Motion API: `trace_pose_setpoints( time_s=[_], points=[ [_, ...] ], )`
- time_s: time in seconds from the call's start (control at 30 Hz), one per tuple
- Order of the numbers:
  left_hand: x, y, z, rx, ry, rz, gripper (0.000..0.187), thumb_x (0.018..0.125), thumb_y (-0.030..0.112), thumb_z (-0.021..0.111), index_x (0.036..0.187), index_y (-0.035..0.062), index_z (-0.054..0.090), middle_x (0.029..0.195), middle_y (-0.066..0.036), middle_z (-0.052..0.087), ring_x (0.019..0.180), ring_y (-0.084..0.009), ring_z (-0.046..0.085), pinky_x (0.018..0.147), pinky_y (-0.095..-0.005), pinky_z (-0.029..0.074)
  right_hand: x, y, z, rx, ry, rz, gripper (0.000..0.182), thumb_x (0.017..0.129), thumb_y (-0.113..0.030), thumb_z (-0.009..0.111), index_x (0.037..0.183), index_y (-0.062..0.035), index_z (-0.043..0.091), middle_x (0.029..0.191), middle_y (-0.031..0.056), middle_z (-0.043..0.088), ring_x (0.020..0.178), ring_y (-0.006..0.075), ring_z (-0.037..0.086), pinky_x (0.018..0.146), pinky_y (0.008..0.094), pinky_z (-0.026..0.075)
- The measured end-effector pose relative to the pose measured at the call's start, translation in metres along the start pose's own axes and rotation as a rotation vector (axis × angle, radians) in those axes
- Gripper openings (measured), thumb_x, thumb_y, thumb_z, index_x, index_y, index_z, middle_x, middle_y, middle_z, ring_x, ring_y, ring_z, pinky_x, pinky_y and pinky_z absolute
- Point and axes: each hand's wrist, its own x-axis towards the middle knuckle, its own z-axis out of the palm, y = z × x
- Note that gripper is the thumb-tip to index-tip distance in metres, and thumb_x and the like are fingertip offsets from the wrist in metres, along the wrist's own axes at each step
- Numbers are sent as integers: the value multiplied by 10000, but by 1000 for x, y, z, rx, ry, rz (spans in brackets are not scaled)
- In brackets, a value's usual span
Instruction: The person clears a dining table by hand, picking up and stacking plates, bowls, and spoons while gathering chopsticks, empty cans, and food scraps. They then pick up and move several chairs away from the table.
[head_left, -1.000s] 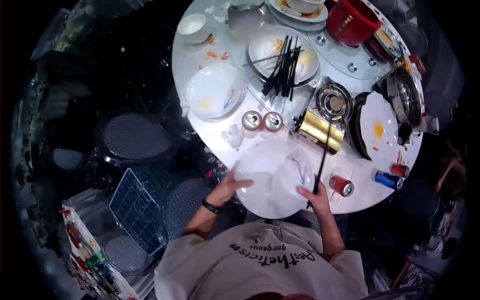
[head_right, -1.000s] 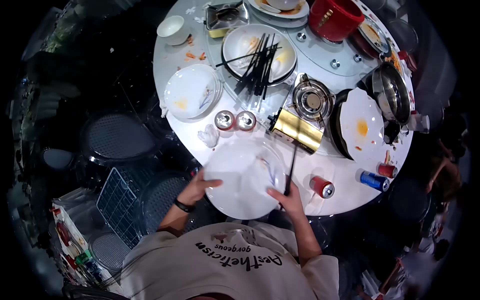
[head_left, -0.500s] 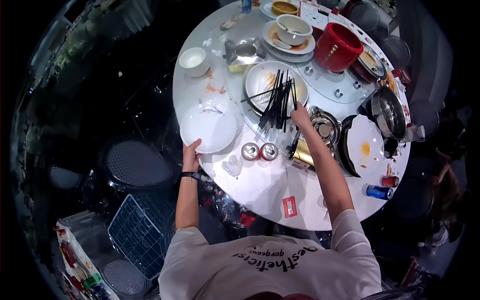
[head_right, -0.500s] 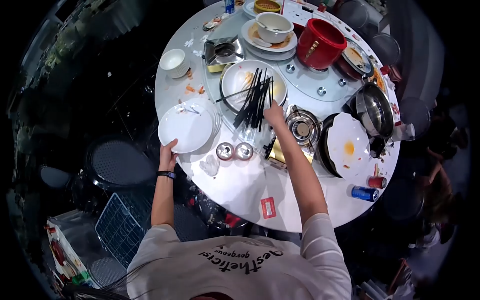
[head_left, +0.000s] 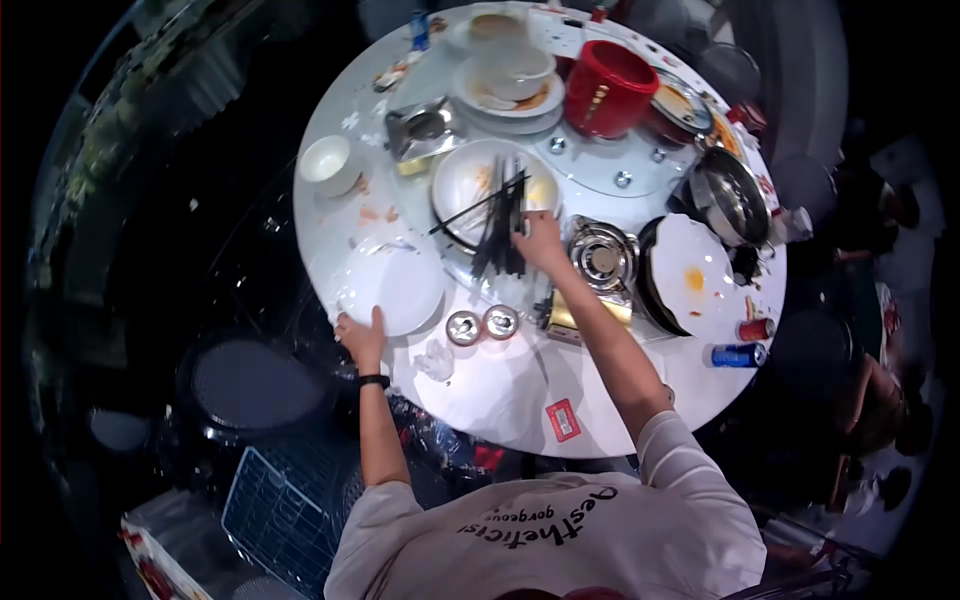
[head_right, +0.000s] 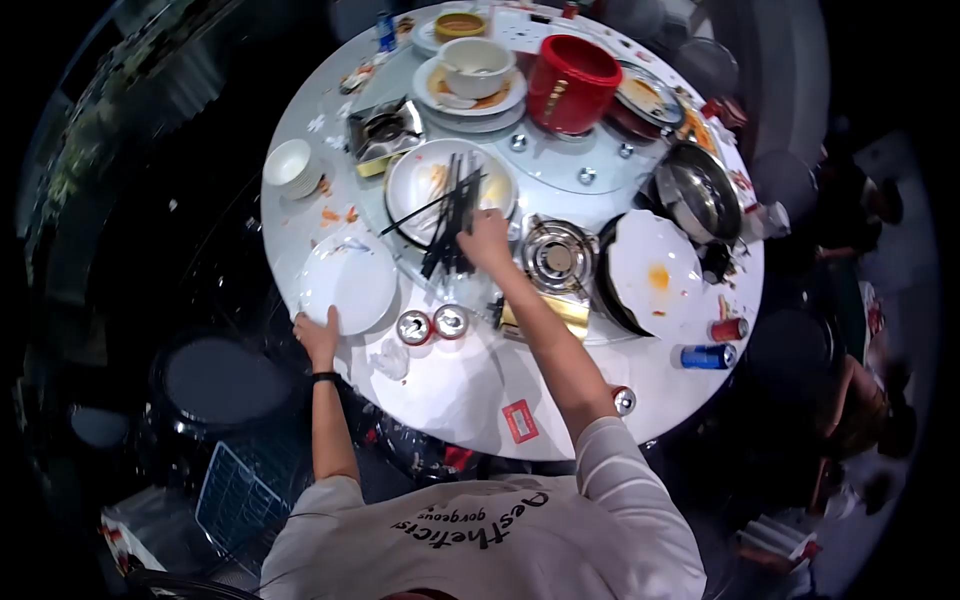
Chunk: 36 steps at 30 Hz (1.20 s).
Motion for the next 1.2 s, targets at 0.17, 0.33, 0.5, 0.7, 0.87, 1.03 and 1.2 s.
trace_pose_setpoints(
  time_s=[0.17,0.33,0.5,0.7,0.87,1.03,1.2],
  points=[
    [-9,3,33,-1075,-37,-389,841,865,377,576,1391,112,-23,1403,-188,236,1237,-321,357,1018,-429,327,-103,-24,-92,369,9,-216,354,757,-113,631,1088,-24,543,1095,155,487,1040,320,472,875,378,417],
    [-12,23,39,-1225,-105,-499,897,887,483,502,1435,159,-129,1490,-150,94,1323,-305,247,1072,-432,229,-204,-18,-177,435,-123,-64,315,800,-76,621,1107,-48,550,1147,130,479,1068,278,501,840,320,470],
    [-18,14,37,-1202,-86,-540,877,887,446,504,1438,138,-105,1493,-152,95,1328,-320,242,1088,-438,188,-265,-4,-235,382,-109,122,271,816,-58,606,1084,-41,566,1127,112,504,984,231,558,788,290,505],
    [-63,33,-29,-1120,-53,-580,872,864,432,515,1439,129,-65,1486,-156,149,1345,-324,214,1073,-541,119,-320,32,-264,449,-97,153,244,825,-58,598,1064,-18,570,1073,101,543,901,190,587,754,278,500],
    [-125,-5,-49,-1106,-14,-473,785,850,327,536,1426,77,65,1414,-173,263,1288,-296,291,1042,-483,217,-337,58,-267,555,-236,169,212,828,-56,594,1036,-16,585,967,88,604,850,173,603,742,283,499],
    [-238,18,-123,-805,-17,-200,534,860,235,547,1288,52,284,1252,-151,422,1118,-247,430,924,-390,324,-339,75,-241,709,-525,102,197,860,-60,577,1054,-30,592,965,57,616,853,120,583,757,252,474],
    [-367,46,-207,-339,43,-78,308,869,143,559,1149,27,504,1089,-129,581,949,-198,570,806,-298,432,-332,100,-218,866,-874,21,178,886,-64,553,1057,-28,589,946,26,629,866,91,569,760,224,451]
  ],
)
